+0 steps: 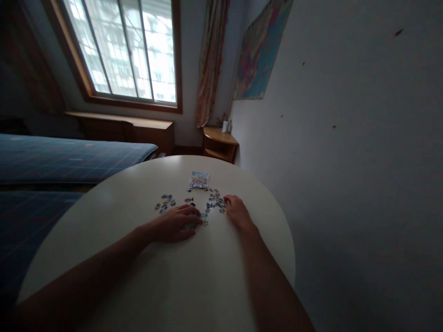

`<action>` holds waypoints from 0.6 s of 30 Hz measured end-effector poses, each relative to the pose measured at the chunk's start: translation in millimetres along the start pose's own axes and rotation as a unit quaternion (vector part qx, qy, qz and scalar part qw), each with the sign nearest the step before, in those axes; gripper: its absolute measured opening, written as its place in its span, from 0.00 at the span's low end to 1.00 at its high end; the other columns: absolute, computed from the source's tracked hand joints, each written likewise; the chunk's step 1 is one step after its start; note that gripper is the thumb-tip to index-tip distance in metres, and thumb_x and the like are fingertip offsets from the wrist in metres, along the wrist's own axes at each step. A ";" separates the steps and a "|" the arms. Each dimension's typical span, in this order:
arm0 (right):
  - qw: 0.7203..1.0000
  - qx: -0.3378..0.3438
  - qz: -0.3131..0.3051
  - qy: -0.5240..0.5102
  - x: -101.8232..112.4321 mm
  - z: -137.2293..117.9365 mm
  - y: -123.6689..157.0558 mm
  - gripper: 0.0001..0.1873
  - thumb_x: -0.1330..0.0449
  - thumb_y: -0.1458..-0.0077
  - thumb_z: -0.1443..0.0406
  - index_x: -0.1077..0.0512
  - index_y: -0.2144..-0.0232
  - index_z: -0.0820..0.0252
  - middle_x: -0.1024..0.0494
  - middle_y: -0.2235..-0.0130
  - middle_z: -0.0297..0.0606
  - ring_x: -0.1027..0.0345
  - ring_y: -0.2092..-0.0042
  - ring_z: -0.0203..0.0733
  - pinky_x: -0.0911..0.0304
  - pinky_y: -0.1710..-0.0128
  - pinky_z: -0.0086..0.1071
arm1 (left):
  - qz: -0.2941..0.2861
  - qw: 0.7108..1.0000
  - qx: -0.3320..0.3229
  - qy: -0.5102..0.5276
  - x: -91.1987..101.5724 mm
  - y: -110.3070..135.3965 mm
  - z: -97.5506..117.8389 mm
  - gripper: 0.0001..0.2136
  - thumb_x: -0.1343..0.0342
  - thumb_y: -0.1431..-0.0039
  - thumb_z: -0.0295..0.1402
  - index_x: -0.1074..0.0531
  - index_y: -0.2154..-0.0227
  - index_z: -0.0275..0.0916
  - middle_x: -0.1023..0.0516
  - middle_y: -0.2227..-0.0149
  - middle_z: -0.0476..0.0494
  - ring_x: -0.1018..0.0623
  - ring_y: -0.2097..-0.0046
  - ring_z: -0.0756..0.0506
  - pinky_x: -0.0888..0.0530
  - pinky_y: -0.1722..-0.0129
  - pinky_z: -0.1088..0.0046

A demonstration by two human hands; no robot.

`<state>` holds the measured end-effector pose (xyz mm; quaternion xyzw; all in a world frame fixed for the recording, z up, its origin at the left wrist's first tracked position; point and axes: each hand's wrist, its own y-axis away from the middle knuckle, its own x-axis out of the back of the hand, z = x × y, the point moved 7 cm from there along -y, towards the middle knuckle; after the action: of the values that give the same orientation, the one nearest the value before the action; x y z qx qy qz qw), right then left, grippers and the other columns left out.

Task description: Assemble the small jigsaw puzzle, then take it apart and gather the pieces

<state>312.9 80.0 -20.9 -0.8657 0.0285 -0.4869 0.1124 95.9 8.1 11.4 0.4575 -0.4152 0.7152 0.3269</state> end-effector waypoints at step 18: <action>1.000 -0.013 -0.002 -0.004 -4.2 6.4 -2.9 0.19 0.51 0.40 0.70 0.27 0.50 0.63 0.24 0.48 0.47 0.33 0.46 0.43 0.44 0.41 0.35 | 0.004 1.000 0.000 0.006 0.6 0.7 -0.5 0.15 0.44 0.40 0.36 0.27 0.50 0.46 0.28 0.48 0.43 0.29 0.47 0.41 0.32 0.44 0.61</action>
<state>315.9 84.6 -27.0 -0.8690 0.0322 -0.4835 0.1004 94.9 8.3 11.6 0.4511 -0.4150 0.7195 0.3265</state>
